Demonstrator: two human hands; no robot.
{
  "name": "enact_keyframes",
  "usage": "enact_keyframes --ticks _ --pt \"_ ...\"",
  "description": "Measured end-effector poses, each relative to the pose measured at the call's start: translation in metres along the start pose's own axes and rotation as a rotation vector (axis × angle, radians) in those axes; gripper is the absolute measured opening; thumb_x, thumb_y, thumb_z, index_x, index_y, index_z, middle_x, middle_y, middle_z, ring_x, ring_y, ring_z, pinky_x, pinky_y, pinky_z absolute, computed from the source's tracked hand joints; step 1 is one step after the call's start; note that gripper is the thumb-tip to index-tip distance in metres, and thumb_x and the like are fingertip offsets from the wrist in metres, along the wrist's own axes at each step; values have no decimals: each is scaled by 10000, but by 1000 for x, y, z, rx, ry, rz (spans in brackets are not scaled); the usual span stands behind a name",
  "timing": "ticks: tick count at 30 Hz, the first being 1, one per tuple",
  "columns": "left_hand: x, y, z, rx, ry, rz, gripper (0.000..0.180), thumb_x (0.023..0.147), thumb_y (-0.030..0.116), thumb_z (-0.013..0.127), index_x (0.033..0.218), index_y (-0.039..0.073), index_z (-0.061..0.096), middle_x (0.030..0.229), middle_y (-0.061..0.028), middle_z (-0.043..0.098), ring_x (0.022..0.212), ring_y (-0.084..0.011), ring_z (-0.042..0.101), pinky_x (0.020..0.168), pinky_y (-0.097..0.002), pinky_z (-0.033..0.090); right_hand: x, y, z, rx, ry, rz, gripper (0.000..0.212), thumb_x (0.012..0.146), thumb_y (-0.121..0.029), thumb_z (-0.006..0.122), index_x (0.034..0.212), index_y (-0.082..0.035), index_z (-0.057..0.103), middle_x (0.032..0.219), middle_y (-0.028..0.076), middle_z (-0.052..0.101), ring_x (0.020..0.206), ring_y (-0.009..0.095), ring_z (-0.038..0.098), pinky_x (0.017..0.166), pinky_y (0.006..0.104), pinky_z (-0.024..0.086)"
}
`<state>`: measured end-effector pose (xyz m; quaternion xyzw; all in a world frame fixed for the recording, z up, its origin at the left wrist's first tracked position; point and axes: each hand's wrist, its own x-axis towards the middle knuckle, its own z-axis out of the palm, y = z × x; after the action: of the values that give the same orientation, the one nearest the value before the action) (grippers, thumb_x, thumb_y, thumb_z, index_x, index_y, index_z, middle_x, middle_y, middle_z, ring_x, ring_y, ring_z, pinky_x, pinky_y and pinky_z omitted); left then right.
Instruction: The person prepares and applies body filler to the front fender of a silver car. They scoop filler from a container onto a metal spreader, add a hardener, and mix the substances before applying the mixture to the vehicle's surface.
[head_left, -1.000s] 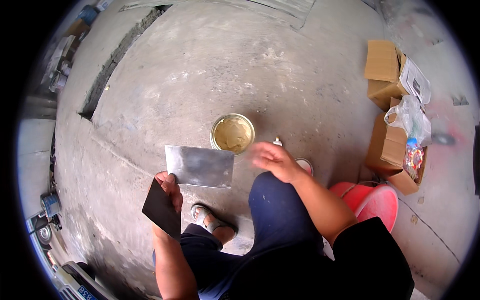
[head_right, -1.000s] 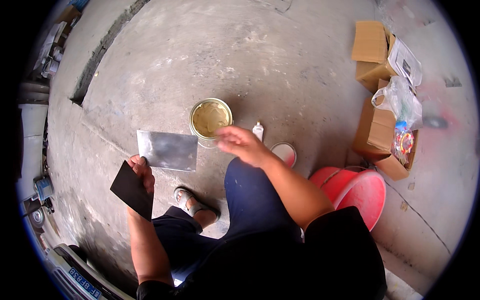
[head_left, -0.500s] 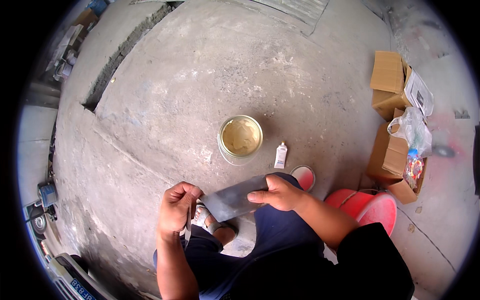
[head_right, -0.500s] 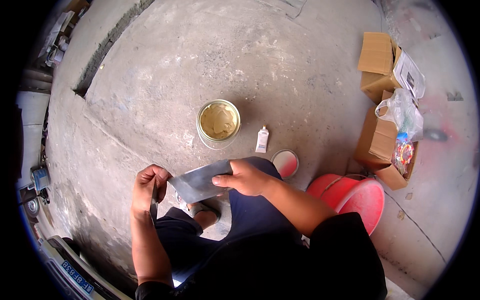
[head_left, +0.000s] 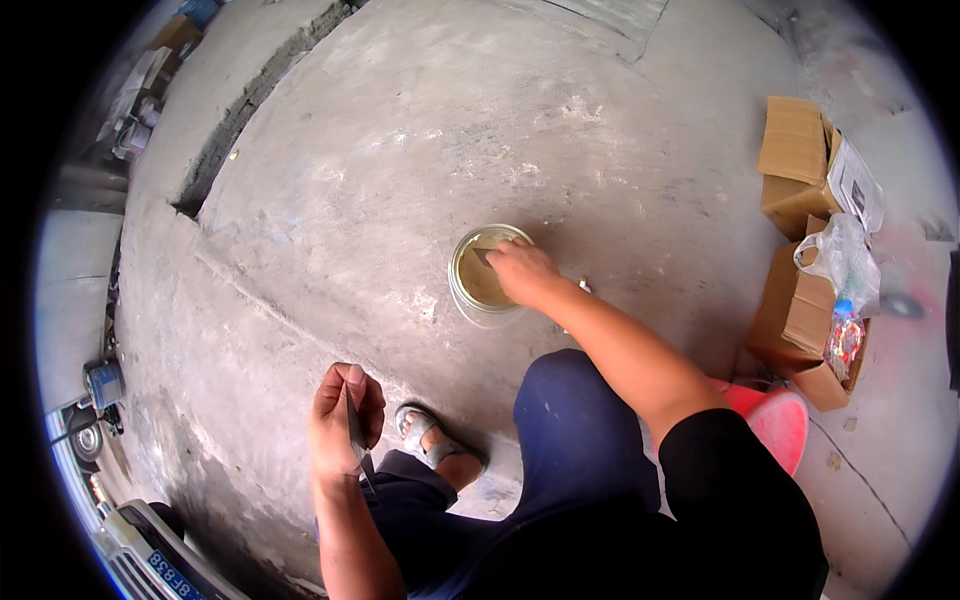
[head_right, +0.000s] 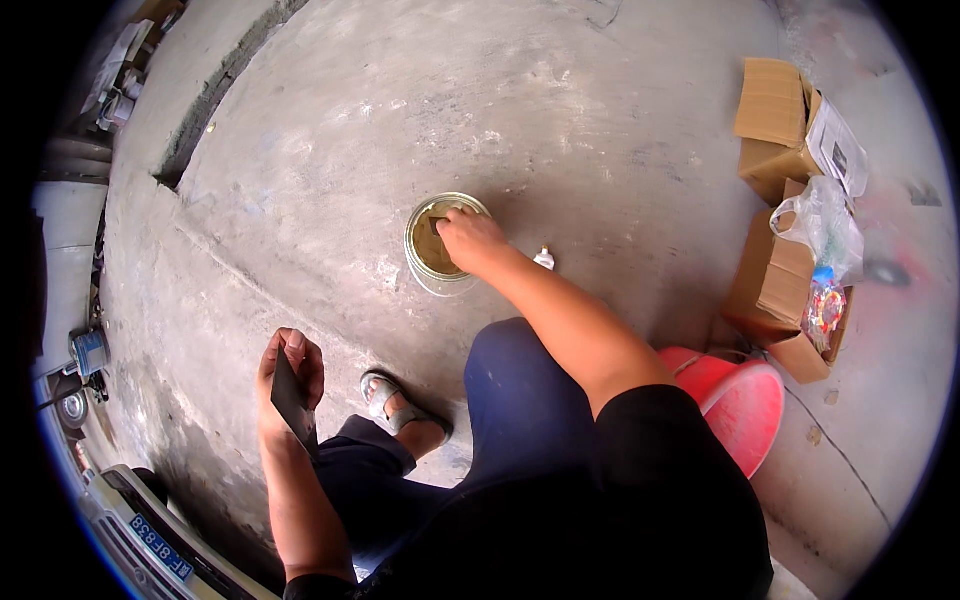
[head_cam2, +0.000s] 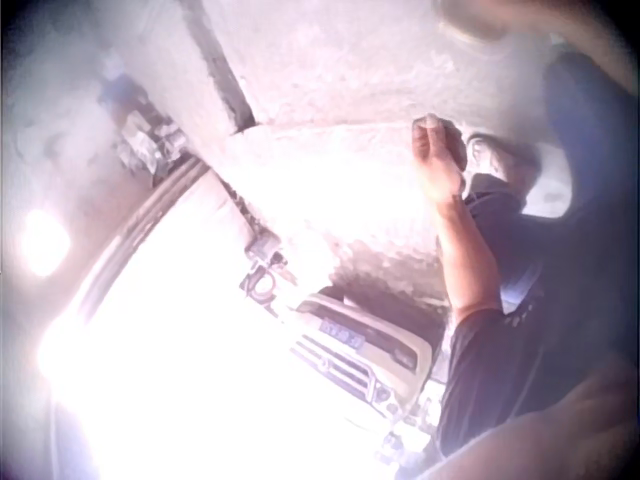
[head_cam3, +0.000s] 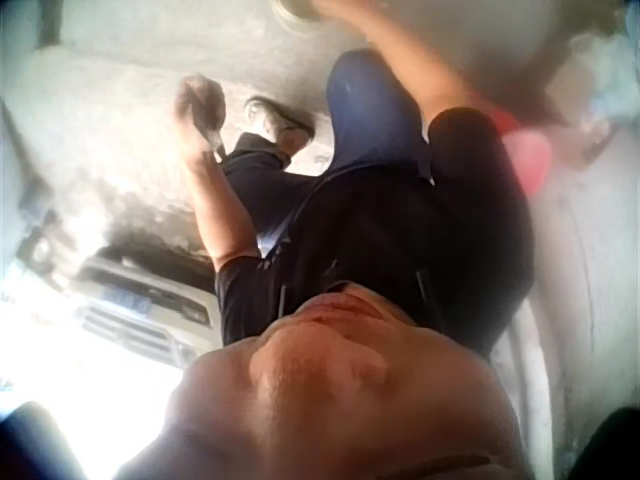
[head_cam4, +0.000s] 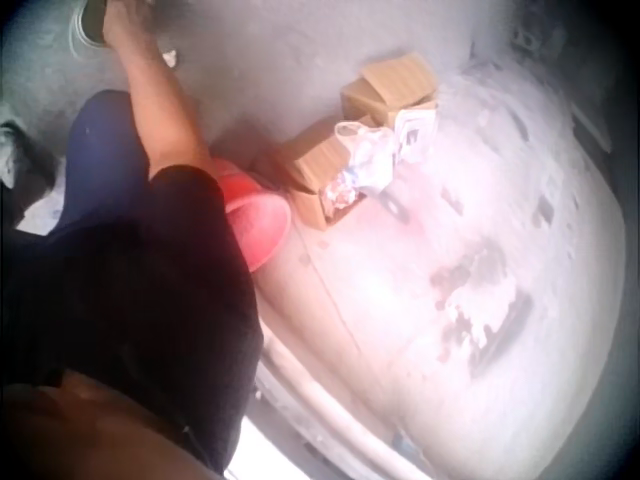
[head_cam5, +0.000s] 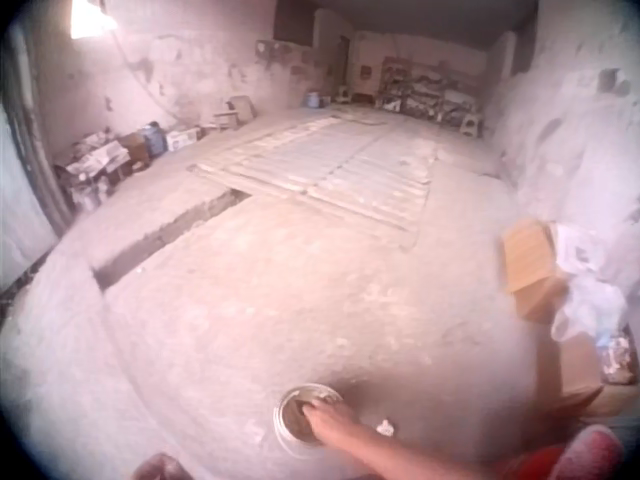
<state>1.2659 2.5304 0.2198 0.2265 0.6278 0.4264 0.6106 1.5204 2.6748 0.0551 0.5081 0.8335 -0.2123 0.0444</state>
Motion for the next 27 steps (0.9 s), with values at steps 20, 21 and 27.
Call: enact_keyframes --ticks 20,21,27 --pt "-19 -9 -20 24 4 -32 391 994 368 454 761 59 509 579 -18 511 385 -60 409 338 -203 286 68 0 45 -247 -570 -119 270 829 -67 553 1057 -138 681 1174 62 632 1120 272 580 903 392 496" --pt "-19 -8 -20 27 0 -36 389 994 365 456 762 58 510 581 -17 512 387 -59 410 340 -202 288 68 3 47 -239 -535 -115 271 828 -63 554 1058 -133 679 1162 72 638 1096 279 594 886 392 504" --pt "-20 -7 -21 19 -15 -49 367 992 350 466 775 58 516 602 -14 526 406 -54 421 362 -201 305 58 6 54 -56 -365 -6 280 834 -57 539 1087 -99 650 1122 118 650 1047 293 620 855 401 516"
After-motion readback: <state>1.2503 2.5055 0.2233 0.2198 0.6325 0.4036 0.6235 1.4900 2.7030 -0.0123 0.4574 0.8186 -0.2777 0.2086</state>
